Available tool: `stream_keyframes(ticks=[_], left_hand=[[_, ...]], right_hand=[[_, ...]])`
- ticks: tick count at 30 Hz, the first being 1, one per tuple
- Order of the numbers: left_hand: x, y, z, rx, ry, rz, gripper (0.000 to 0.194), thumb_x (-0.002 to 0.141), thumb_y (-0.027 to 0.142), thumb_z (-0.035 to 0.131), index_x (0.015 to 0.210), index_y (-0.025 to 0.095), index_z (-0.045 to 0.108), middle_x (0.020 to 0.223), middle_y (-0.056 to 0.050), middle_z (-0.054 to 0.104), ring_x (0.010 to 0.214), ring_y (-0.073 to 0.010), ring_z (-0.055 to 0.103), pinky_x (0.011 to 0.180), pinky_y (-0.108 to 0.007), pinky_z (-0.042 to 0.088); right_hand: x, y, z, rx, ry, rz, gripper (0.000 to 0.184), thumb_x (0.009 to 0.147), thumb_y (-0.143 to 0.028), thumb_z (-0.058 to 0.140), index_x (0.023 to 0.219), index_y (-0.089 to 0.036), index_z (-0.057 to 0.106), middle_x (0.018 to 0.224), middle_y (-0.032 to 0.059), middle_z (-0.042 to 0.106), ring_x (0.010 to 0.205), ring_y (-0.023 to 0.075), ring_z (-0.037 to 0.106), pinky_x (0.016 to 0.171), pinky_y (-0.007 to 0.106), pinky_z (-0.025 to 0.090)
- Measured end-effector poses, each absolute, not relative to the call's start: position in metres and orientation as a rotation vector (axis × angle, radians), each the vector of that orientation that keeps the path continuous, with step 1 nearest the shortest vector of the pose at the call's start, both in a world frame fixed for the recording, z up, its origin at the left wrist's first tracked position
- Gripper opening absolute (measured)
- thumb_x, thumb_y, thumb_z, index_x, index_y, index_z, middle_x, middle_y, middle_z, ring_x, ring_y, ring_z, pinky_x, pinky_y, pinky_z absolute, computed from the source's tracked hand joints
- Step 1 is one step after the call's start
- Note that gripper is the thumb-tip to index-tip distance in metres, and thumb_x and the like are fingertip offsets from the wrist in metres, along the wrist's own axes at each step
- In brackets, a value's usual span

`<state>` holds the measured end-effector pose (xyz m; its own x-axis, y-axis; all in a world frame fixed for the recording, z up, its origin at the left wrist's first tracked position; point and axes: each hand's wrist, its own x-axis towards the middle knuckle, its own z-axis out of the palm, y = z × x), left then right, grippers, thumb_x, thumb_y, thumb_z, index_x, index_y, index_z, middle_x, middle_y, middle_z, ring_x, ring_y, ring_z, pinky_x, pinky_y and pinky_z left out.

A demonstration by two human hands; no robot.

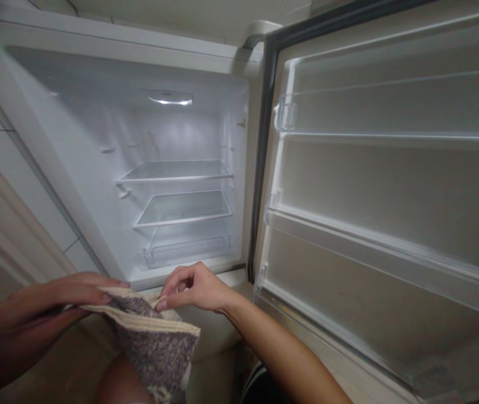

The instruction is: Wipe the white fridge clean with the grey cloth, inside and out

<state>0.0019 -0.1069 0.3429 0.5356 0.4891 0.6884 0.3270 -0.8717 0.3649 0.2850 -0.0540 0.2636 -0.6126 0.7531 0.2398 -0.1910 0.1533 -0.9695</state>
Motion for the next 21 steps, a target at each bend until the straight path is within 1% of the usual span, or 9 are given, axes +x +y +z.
stream_keyframes(ticks=[2,4,6,9,11,14,16,18,21], left_hand=[[-0.007,-0.106,0.347,2.608,0.693,1.207,0.032,0.102,0.012,0.064,0.116,0.035,0.080,0.114,0.003,0.086,0.102,-0.0132,0.084,0.094,-0.018,0.065],[-0.017,-0.105,0.351,2.677,0.686,1.121,0.035,0.099,0.011,0.065,0.119,0.036,0.080,0.115,0.004,0.086,0.100,-0.0134,0.084,0.093,-0.017,0.065],[-0.027,-0.103,0.355,2.765,0.693,1.058,0.036,0.098,0.012,0.068,0.120,0.037,0.080,0.114,0.005,0.086,0.098,-0.0134,0.085,0.092,-0.016,0.065],[-0.034,-0.103,0.354,2.829,0.779,1.065,0.028,0.100,0.020,0.070,0.118,0.038,0.080,0.110,0.008,0.086,0.095,-0.0117,0.085,0.091,-0.015,0.064],[-0.033,-0.105,0.350,2.821,0.865,1.063,0.021,0.103,0.028,0.070,0.118,0.038,0.080,0.110,0.009,0.086,0.095,-0.0112,0.084,0.091,-0.015,0.064],[-0.027,-0.107,0.344,2.764,1.034,1.124,0.014,0.106,0.041,0.070,0.115,0.038,0.080,0.111,0.010,0.086,0.097,-0.0106,0.084,0.093,-0.015,0.063],[-0.023,-0.107,0.342,2.742,1.082,1.172,0.016,0.106,0.047,0.069,0.113,0.037,0.081,0.109,0.011,0.086,0.094,-0.0099,0.084,0.093,-0.014,0.062],[-0.021,-0.106,0.342,2.742,1.069,1.186,0.019,0.107,0.048,0.068,0.111,0.036,0.081,0.106,0.010,0.086,0.092,-0.0101,0.084,0.093,-0.014,0.062],[-0.020,-0.104,0.342,2.733,1.078,1.177,0.022,0.108,0.049,0.066,0.110,0.035,0.082,0.107,0.008,0.086,0.094,-0.0110,0.084,0.094,-0.015,0.062]], right_hand=[[0.288,-0.056,0.262,-0.579,-1.584,1.607,0.038,0.067,-0.042,0.107,0.083,-0.016,0.084,0.088,0.0020,0.072,0.078,0.0098,0.057,0.071,0.023,0.039],[0.293,-0.056,0.261,-0.594,-1.461,1.630,0.040,0.064,-0.039,0.108,0.080,-0.015,0.082,0.087,0.0022,0.073,0.074,0.0083,0.058,0.070,0.021,0.041],[0.298,-0.056,0.261,-0.577,-1.333,1.615,0.039,0.064,-0.036,0.109,0.077,-0.014,0.079,0.091,0.0032,0.075,0.076,0.0087,0.064,0.073,0.021,0.048],[0.304,-0.056,0.262,-0.522,-1.241,1.556,0.038,0.067,-0.032,0.107,0.075,-0.014,0.075,0.096,0.0053,0.078,0.083,0.0115,0.072,0.079,0.023,0.056],[0.307,-0.057,0.265,-0.498,-1.242,1.509,0.037,0.071,-0.030,0.106,0.076,-0.014,0.073,0.097,0.0060,0.078,0.084,0.0121,0.073,0.080,0.023,0.057],[0.312,-0.062,0.273,-0.466,-1.311,1.396,0.032,0.078,-0.027,0.101,0.087,-0.016,0.072,0.099,0.0048,0.079,0.084,0.0112,0.072,0.079,0.022,0.057],[0.315,-0.066,0.280,-0.448,-1.456,1.243,0.020,0.089,-0.026,0.093,0.093,-0.018,0.075,0.100,0.0046,0.077,0.089,0.0126,0.072,0.084,0.024,0.057],[0.319,-0.070,0.286,-0.472,-1.631,1.028,0.004,0.099,-0.023,0.080,0.097,-0.019,0.081,0.103,0.0061,0.076,0.099,0.0151,0.072,0.091,0.027,0.056],[0.323,-0.072,0.290,-0.562,-1.774,0.799,0.019,0.105,-0.018,0.068,0.105,-0.021,0.087,0.111,0.0076,0.076,0.107,0.0170,0.072,0.097,0.030,0.055]])
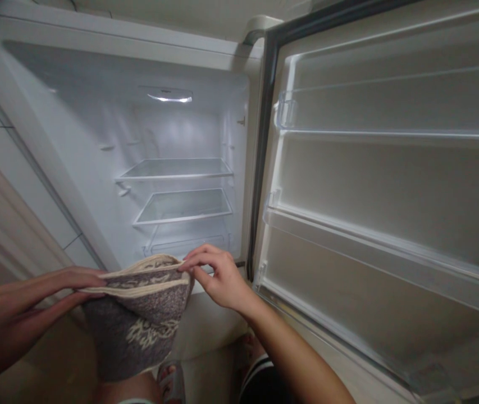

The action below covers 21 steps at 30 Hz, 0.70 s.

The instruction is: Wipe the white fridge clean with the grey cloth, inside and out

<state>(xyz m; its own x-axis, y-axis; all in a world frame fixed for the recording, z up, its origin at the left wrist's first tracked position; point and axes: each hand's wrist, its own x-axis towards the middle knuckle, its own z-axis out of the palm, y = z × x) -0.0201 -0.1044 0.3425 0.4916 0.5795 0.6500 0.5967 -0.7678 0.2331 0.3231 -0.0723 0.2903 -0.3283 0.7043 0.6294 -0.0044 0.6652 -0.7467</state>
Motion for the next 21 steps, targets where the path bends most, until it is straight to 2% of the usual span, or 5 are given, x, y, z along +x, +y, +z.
stream_keyframes(ticks=[5,9,11,16,21], left_hand=[[-0.019,-0.104,0.342,-2.635,-1.053,-1.200,0.022,0.107,0.050,0.068,0.111,0.036,0.084,0.108,0.009,0.086,0.092,-0.0100,0.083,0.095,-0.013,0.060],[-0.013,-0.105,0.344,-2.589,-1.094,-1.251,0.028,0.105,0.056,0.069,0.106,0.034,0.085,0.104,0.007,0.087,0.086,-0.0126,0.084,0.093,-0.016,0.062],[-0.012,-0.106,0.345,-2.586,-1.145,-1.247,0.028,0.104,0.057,0.070,0.106,0.033,0.085,0.105,0.007,0.087,0.087,-0.0129,0.084,0.093,-0.015,0.062],[-0.017,-0.106,0.340,-2.594,-1.220,-1.217,0.028,0.103,0.057,0.071,0.108,0.033,0.084,0.107,0.007,0.086,0.092,-0.0129,0.084,0.095,-0.015,0.061],[-0.022,-0.106,0.334,-2.549,-1.386,-1.305,0.038,0.096,0.065,0.077,0.108,0.028,0.077,0.095,0.006,0.084,0.080,-0.0139,0.081,0.073,-0.014,0.062]], right_hand=[[0.325,-0.074,0.290,-0.591,-1.829,0.882,0.019,0.103,-0.033,0.077,0.116,-0.022,0.086,0.117,0.0075,0.073,0.110,0.0191,0.071,0.101,0.034,0.054],[0.323,-0.078,0.288,-0.632,-1.928,0.887,0.051,0.076,-0.052,0.102,0.117,-0.025,0.086,0.121,0.0058,0.070,0.111,0.0209,0.070,0.103,0.034,0.051],[0.320,-0.079,0.287,-0.633,-1.968,0.859,0.054,0.072,-0.056,0.104,0.113,-0.025,0.087,0.118,0.0052,0.071,0.108,0.0205,0.070,0.100,0.033,0.051],[0.317,-0.078,0.288,-0.613,-2.004,0.788,0.031,0.096,-0.053,0.087,0.095,-0.022,0.086,0.108,0.0060,0.073,0.101,0.0184,0.072,0.095,0.031,0.053],[0.329,-0.073,0.301,-0.612,-1.999,0.763,0.027,0.102,-0.043,0.081,0.089,-0.019,0.080,0.106,0.0065,0.079,0.101,0.0186,0.076,0.094,0.029,0.054]])
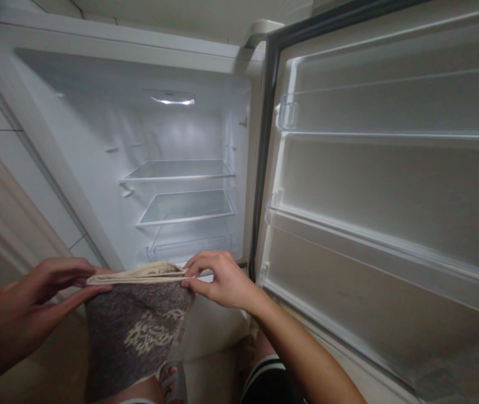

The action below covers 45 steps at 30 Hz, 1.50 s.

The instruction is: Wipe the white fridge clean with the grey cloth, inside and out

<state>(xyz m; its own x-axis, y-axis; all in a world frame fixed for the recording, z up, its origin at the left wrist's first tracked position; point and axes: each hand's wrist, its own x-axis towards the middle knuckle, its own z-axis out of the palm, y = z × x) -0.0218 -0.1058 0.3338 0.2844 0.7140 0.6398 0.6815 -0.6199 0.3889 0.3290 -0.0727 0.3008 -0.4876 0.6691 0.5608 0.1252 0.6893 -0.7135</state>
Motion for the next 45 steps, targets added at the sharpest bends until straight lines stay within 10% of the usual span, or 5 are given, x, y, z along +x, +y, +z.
stream_keyframes(ticks=[11,19,33,45], left_hand=[[-0.013,-0.102,0.318,2.522,1.276,1.114,0.037,0.096,0.059,0.079,0.087,0.024,0.074,0.074,0.005,0.074,0.061,-0.0110,0.070,0.060,-0.014,0.053],[0.002,-0.111,0.319,2.610,1.015,1.075,0.026,0.103,0.030,0.070,0.079,0.022,0.065,0.112,-0.006,0.079,0.103,-0.0162,0.075,0.089,-0.023,0.059],[0.021,-0.127,0.327,2.429,0.701,0.976,0.025,0.099,0.013,0.070,0.080,0.023,0.057,0.085,0.002,0.072,0.075,-0.0108,0.070,0.068,-0.020,0.055],[0.032,-0.124,0.309,2.806,0.882,0.739,0.024,0.109,0.030,0.061,0.086,0.026,0.054,0.076,0.007,0.066,0.065,-0.0123,0.062,0.061,-0.023,0.042]], right_hand=[[0.356,-0.074,0.328,-0.648,-2.137,0.639,0.023,0.105,-0.037,0.078,0.090,-0.019,0.076,0.109,0.0061,0.079,0.102,0.0186,0.076,0.093,0.030,0.055],[0.367,-0.070,0.335,-0.719,-2.173,0.603,0.028,0.106,-0.042,0.077,0.089,-0.020,0.078,0.108,0.0057,0.079,0.100,0.0184,0.075,0.092,0.031,0.054],[0.370,-0.075,0.346,-0.686,-2.195,0.621,0.027,0.106,-0.043,0.077,0.091,-0.020,0.080,0.107,0.0058,0.079,0.101,0.0185,0.075,0.093,0.032,0.055],[0.379,-0.072,0.353,-0.668,-2.212,0.613,0.026,0.106,-0.041,0.077,0.091,-0.019,0.080,0.107,0.0063,0.079,0.101,0.0179,0.076,0.092,0.030,0.056]])
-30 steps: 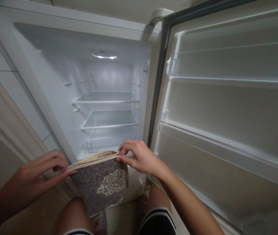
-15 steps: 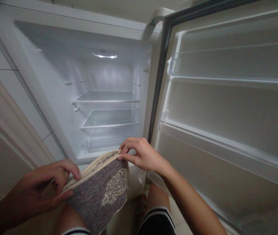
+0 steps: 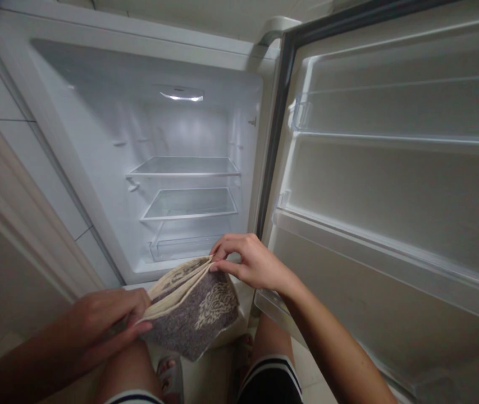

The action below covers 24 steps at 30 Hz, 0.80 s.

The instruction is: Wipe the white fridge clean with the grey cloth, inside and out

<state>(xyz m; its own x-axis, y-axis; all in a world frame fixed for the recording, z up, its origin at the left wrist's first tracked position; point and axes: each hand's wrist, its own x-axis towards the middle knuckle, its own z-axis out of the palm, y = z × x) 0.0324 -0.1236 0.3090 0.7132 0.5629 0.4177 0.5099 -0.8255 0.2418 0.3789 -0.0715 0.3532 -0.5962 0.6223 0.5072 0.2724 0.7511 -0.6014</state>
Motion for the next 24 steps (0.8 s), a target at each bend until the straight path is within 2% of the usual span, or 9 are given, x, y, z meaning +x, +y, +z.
stream_keyframes(ticks=[3,5,8,17,24], left_hand=[[0.035,-0.122,0.311,2.920,0.885,0.815,0.021,0.111,0.035,0.061,0.092,0.026,0.059,0.077,0.006,0.067,0.065,-0.0143,0.062,0.062,-0.026,0.042],[0.036,-0.121,0.314,2.936,0.901,0.886,0.014,0.113,0.039,0.060,0.107,0.027,0.065,0.087,0.005,0.073,0.073,-0.0152,0.068,0.068,-0.026,0.047],[0.035,-0.122,0.317,2.932,0.905,0.961,0.020,0.113,0.043,0.061,0.125,0.028,0.066,0.099,0.003,0.077,0.085,-0.0160,0.073,0.077,-0.026,0.053],[0.037,-0.125,0.324,3.056,0.841,1.001,0.009,0.112,0.029,0.062,0.106,0.026,0.068,0.085,0.005,0.073,0.074,-0.0139,0.067,0.070,-0.024,0.050],[0.032,-0.129,0.326,2.954,0.873,1.025,0.014,0.111,0.034,0.063,0.101,0.026,0.067,0.087,0.003,0.070,0.079,-0.0140,0.067,0.075,-0.024,0.051]], right_hand=[[0.383,-0.067,0.353,-0.644,-2.289,0.604,0.024,0.107,-0.039,0.075,0.095,-0.019,0.081,0.108,0.0075,0.079,0.104,0.0186,0.075,0.093,0.031,0.056],[0.385,-0.064,0.350,-0.609,-2.337,0.660,0.023,0.108,-0.038,0.075,0.096,-0.019,0.082,0.109,0.0079,0.079,0.104,0.0182,0.075,0.094,0.031,0.056],[0.387,-0.061,0.344,-0.555,-2.335,0.803,0.020,0.105,-0.036,0.079,0.096,-0.019,0.083,0.109,0.0078,0.079,0.102,0.0166,0.076,0.092,0.028,0.057],[0.380,-0.061,0.319,-0.523,-1.982,1.190,0.017,0.085,-0.029,0.097,0.085,-0.016,0.086,0.099,0.0091,0.081,0.091,0.0145,0.076,0.087,0.025,0.058],[0.378,-0.068,0.311,-0.544,-1.782,1.374,0.020,0.075,-0.021,0.102,0.080,-0.015,0.084,0.096,0.0093,0.082,0.088,0.0132,0.077,0.083,0.021,0.059]])
